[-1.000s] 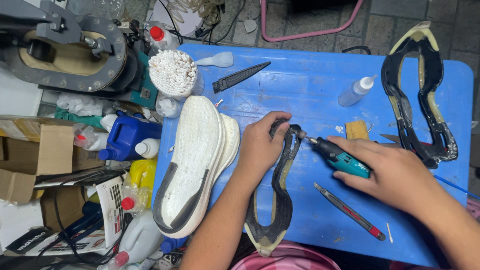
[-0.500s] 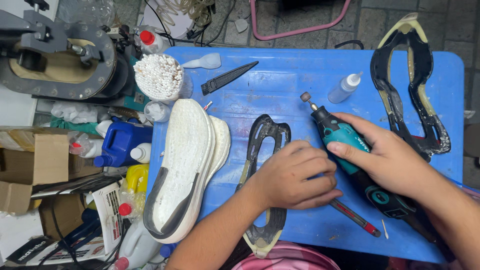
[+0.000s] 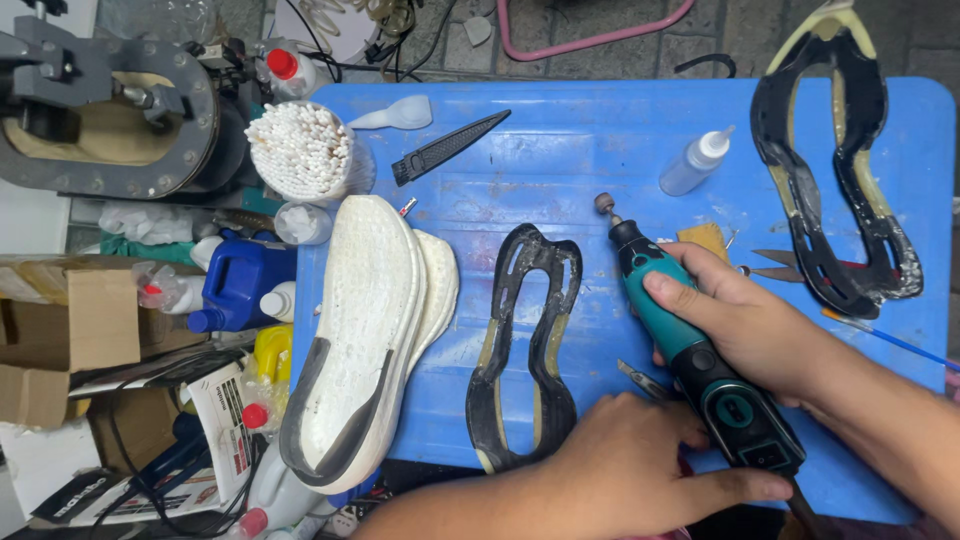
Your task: The person uses a rotary tool to grind the edges of a black shoe sole component on a blue workbench. They then use a sanding block to manually smooth the tool bit and the sole surface. The person handles the tool and sole components directly without visible gloves.
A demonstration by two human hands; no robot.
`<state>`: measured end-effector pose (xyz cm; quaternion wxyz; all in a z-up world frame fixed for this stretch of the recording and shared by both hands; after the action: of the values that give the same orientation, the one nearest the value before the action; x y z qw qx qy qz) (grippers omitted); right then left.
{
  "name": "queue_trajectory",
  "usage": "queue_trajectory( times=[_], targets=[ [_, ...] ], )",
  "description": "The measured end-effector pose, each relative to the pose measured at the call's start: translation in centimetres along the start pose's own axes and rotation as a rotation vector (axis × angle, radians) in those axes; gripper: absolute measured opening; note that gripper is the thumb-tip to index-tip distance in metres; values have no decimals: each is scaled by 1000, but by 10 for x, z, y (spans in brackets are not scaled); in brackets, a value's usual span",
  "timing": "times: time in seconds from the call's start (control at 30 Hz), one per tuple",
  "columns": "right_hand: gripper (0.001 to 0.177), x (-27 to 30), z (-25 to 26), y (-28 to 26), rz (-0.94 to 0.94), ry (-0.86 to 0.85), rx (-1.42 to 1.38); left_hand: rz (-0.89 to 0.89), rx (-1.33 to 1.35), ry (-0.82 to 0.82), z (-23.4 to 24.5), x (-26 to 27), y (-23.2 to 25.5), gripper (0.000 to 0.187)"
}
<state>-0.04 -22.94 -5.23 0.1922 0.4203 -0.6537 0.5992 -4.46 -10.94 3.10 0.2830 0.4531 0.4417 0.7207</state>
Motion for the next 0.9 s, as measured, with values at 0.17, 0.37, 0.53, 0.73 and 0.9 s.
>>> queue_trajectory(
  times=[0.17, 0.37, 0.53, 0.73, 0.9],
  targets=[
    [58, -4, -7, 4, 149, -11, -8, -16, 291, -32, -23, -3, -27, 48],
    [63, 12, -29, 10, 306, -4, -47, -104, 191, -56, -16, 17, -43, 38],
    [71, 24, -58, 20, 437, -88, 21, 137, 416, -10, 19, 45, -73, 45],
    [76, 13, -67, 25, 540, -204, -77, 229, -376, 521, 60, 80, -53, 81],
    [76, 15, -64, 22, 668, -253, -179, 362, -438, 345, 31, 66, -65, 125]
  ],
)
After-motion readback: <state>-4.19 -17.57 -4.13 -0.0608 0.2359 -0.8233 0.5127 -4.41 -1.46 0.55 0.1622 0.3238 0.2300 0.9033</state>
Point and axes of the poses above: each hand's wrist, its own x-axis away from the middle knuckle, its own z-axis out of the back of the hand, y = z × x, the point moved 9 cm from there along -x, towards the middle knuckle, and after that the axes turned 14 degrees about -y, right-handed, at the moved point
